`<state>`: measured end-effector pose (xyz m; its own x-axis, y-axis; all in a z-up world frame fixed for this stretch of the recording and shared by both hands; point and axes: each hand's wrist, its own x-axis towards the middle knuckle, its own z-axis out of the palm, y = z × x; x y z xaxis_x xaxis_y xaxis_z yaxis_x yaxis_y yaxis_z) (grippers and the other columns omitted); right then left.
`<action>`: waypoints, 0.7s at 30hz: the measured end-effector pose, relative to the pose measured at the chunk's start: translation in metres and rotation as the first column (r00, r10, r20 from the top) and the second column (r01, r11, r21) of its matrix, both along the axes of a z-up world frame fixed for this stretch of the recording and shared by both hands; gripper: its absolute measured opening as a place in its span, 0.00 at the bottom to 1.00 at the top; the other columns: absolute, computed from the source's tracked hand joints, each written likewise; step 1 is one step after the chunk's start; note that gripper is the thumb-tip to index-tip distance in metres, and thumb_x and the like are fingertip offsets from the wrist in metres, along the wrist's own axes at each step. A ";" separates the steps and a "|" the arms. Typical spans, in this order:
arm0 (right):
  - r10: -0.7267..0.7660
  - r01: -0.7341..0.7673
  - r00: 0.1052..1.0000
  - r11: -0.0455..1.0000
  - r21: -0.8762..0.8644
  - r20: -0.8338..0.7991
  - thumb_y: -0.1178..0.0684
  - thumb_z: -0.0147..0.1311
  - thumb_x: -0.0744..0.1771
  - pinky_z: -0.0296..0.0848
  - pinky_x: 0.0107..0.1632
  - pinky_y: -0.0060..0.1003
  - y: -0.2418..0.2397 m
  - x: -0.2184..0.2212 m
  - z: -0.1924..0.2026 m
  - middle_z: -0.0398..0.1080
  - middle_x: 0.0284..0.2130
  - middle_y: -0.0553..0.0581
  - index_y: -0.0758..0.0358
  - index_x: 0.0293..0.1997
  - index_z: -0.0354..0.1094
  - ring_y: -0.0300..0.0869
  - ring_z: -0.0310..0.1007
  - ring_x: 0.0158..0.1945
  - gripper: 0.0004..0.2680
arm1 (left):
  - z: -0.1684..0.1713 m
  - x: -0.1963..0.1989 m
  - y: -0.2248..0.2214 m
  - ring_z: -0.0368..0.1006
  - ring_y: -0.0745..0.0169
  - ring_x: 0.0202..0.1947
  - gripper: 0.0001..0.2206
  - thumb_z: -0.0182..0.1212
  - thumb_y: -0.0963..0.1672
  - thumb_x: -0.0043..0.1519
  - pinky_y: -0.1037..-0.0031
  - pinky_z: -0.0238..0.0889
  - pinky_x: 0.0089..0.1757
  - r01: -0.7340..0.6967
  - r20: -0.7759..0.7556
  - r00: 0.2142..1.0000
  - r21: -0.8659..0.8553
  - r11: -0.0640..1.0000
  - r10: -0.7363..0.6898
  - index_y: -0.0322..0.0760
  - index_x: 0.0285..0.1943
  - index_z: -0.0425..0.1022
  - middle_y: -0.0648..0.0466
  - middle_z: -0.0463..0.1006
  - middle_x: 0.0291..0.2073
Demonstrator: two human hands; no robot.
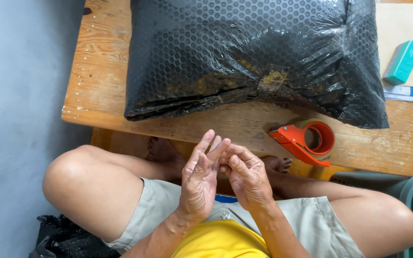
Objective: The person packs a large object into a black bubble-wrap bag, tucks the edges, and secures the opening with clear tape pulled from a red dispenser.
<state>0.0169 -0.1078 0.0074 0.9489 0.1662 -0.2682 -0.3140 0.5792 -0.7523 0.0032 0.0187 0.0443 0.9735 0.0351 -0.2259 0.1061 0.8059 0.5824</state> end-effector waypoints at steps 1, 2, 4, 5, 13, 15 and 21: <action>-0.012 0.014 0.999 0.999 0.043 -0.053 0.55 0.62 0.66 0.71 0.45 0.36 0.004 -0.001 0.002 0.77 0.39 0.61 0.68 0.52 0.72 0.43 0.74 0.42 0.12 | 0.000 -0.001 0.002 0.50 0.47 0.78 0.38 0.58 0.53 0.66 0.60 0.46 0.67 0.013 0.008 1.000 0.013 1.000 -0.013 0.25 0.78 0.49 0.39 0.76 0.61; -0.021 0.030 0.994 0.996 0.084 -0.106 0.60 0.60 0.66 0.69 0.44 0.36 0.008 -0.001 0.004 0.77 0.37 0.61 0.67 0.49 0.73 0.43 0.72 0.39 0.08 | 0.000 -0.003 0.003 0.49 0.48 0.79 0.39 0.58 0.54 0.65 0.61 0.44 0.68 0.026 0.015 1.000 0.026 0.999 -0.026 0.25 0.79 0.48 0.39 0.76 0.61; -0.039 0.050 0.994 0.993 0.106 -0.099 0.59 0.60 0.66 0.70 0.43 0.37 0.009 -0.004 -0.001 0.76 0.34 0.61 0.67 0.45 0.74 0.43 0.71 0.37 0.05 | 0.004 -0.005 0.006 0.49 0.46 0.79 0.39 0.58 0.53 0.65 0.61 0.45 0.68 0.023 0.035 0.999 0.053 0.998 -0.025 0.25 0.79 0.49 0.37 0.75 0.61; -0.061 0.072 0.994 0.989 0.128 -0.094 0.59 0.60 0.67 0.71 0.42 0.37 0.010 -0.004 -0.003 0.75 0.31 0.60 0.67 0.41 0.74 0.44 0.71 0.34 0.03 | 0.005 -0.005 0.007 0.49 0.44 0.78 0.38 0.58 0.53 0.66 0.60 0.46 0.69 0.023 0.055 0.998 0.081 0.996 -0.028 0.25 0.78 0.49 0.35 0.74 0.62; -0.284 0.307 0.950 0.923 -0.231 0.126 0.66 0.62 0.64 0.75 0.44 0.31 0.028 -0.031 0.018 0.76 0.34 0.58 0.67 0.36 0.74 0.40 0.75 0.37 0.03 | -0.024 0.003 0.047 0.74 0.44 0.65 0.28 0.42 0.54 0.75 0.51 0.62 0.66 -0.532 0.587 0.771 0.807 0.257 -0.247 0.27 0.74 0.55 0.40 0.79 0.59; -0.290 0.332 0.940 0.900 -0.284 0.180 0.66 0.62 0.64 0.74 0.44 0.30 0.030 -0.032 0.021 0.76 0.33 0.58 0.67 0.35 0.74 0.40 0.74 0.37 0.03 | -0.026 0.010 0.056 0.80 0.43 0.60 0.28 0.44 0.54 0.75 0.41 0.66 0.64 -0.644 0.653 0.693 0.751 0.145 -0.306 0.29 0.74 0.56 0.44 0.80 0.58; -0.315 0.535 0.841 0.603 -0.591 0.440 0.65 0.61 0.66 0.74 0.48 0.26 -0.003 -0.013 0.047 0.74 0.36 0.56 0.64 0.38 0.72 0.37 0.74 0.41 0.04 | -0.027 0.056 0.118 0.84 0.53 0.49 0.18 0.60 0.46 0.71 0.53 0.71 0.59 -0.768 0.731 0.640 0.603 -0.215 -0.238 0.34 0.66 0.65 0.45 0.83 0.52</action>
<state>0.0039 -0.1110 0.0540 0.9083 -0.3948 0.1382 0.1058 -0.1029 -0.9890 0.0595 0.1365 0.0172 0.5929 -0.0251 0.8049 -0.5431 -0.7504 0.3767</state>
